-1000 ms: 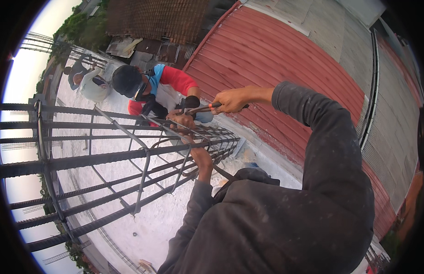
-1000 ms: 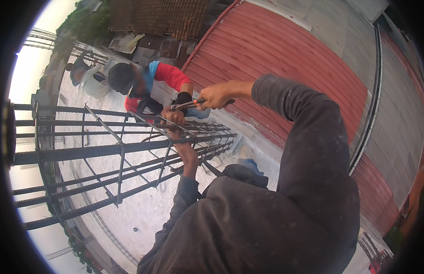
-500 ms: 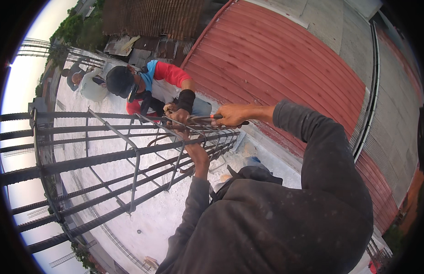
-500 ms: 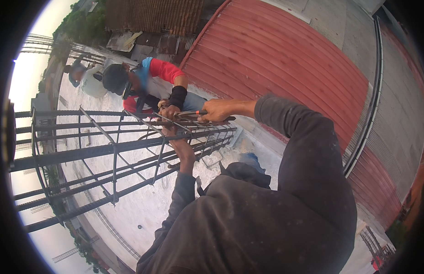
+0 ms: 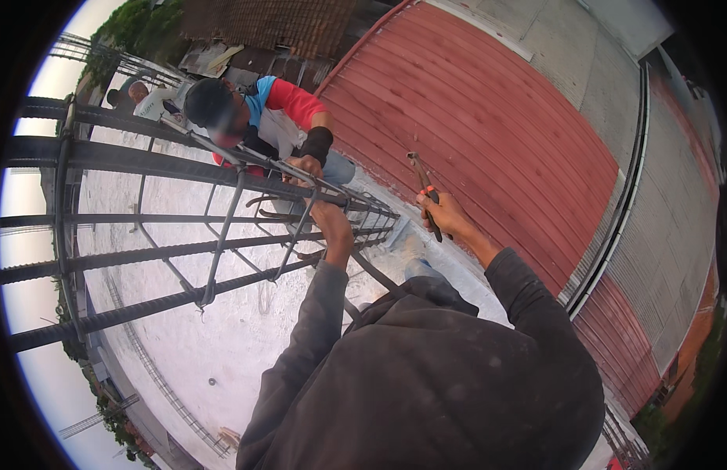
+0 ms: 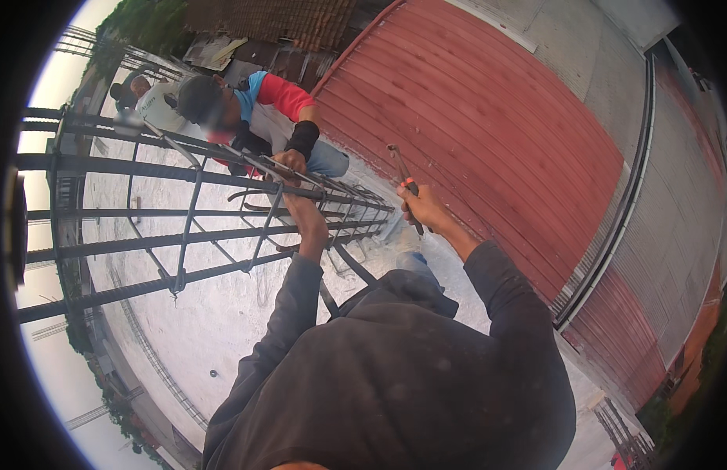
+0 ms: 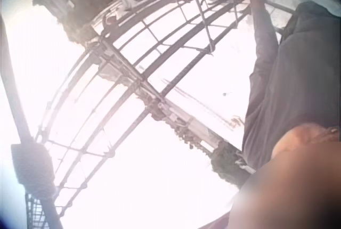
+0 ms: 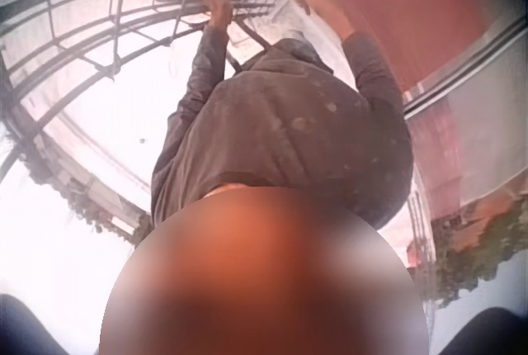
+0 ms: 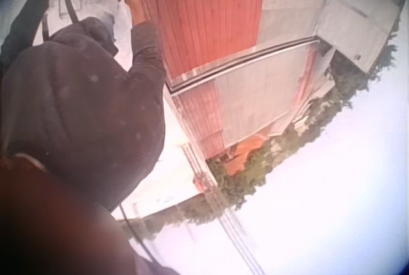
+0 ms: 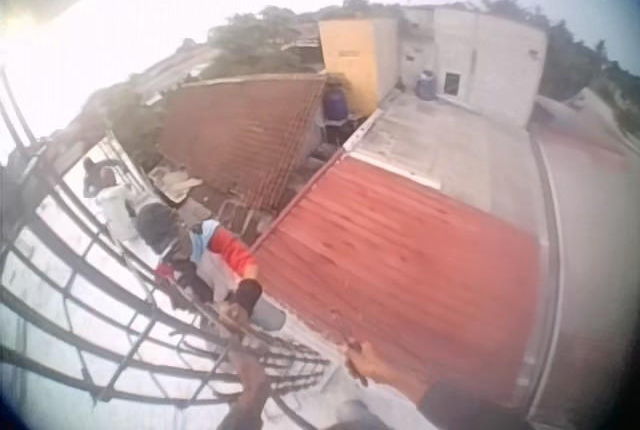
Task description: The person kneels on a rooftop and uses pliers to twist wire ties around the intersections of a vertical rebar cage. A coworker assists nearby. The person repeatedly reaches for wire ties, wraps them around rebar intersections, and twists them tight.
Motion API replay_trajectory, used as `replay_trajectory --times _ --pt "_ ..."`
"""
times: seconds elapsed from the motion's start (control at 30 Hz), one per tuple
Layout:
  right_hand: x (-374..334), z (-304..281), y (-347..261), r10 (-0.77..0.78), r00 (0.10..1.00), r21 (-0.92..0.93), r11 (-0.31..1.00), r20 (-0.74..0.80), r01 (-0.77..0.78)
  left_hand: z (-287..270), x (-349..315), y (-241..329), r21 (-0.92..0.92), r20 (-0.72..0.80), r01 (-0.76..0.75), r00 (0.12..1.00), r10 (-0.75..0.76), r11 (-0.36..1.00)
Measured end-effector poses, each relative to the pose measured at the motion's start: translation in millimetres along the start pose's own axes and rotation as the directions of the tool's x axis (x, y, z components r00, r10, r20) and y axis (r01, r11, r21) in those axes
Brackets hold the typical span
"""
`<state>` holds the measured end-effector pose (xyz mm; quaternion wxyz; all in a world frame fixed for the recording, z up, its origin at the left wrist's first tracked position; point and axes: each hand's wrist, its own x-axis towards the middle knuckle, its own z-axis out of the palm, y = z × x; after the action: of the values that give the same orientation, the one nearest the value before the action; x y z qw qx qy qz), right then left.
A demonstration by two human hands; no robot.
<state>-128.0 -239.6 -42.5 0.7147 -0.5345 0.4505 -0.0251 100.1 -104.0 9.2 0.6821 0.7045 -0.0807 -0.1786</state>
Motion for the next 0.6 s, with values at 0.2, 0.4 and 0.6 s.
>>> replay_trajectory --times 0.2,0.4,0.6 --pt "-71.1 5.2 216.5 0.337 0.885 0.206 0.937 -0.322 -0.282 18.0 -41.7 28.0 0.117 0.025 -0.245 0.969 0.244 0.962" --pt "-160.9 12.2 358.4 0.251 0.889 -0.456 0.786 -0.382 -0.418 14.3 -106.8 46.3 0.177 0.179 -0.425 0.901 0.396 0.888" --pt "-188.2 30.0 321.0 0.285 0.901 -0.395 0.825 -0.328 -0.405 -47.8 -190.4 7.2 0.127 0.824 -0.482 0.538 0.179 0.867"
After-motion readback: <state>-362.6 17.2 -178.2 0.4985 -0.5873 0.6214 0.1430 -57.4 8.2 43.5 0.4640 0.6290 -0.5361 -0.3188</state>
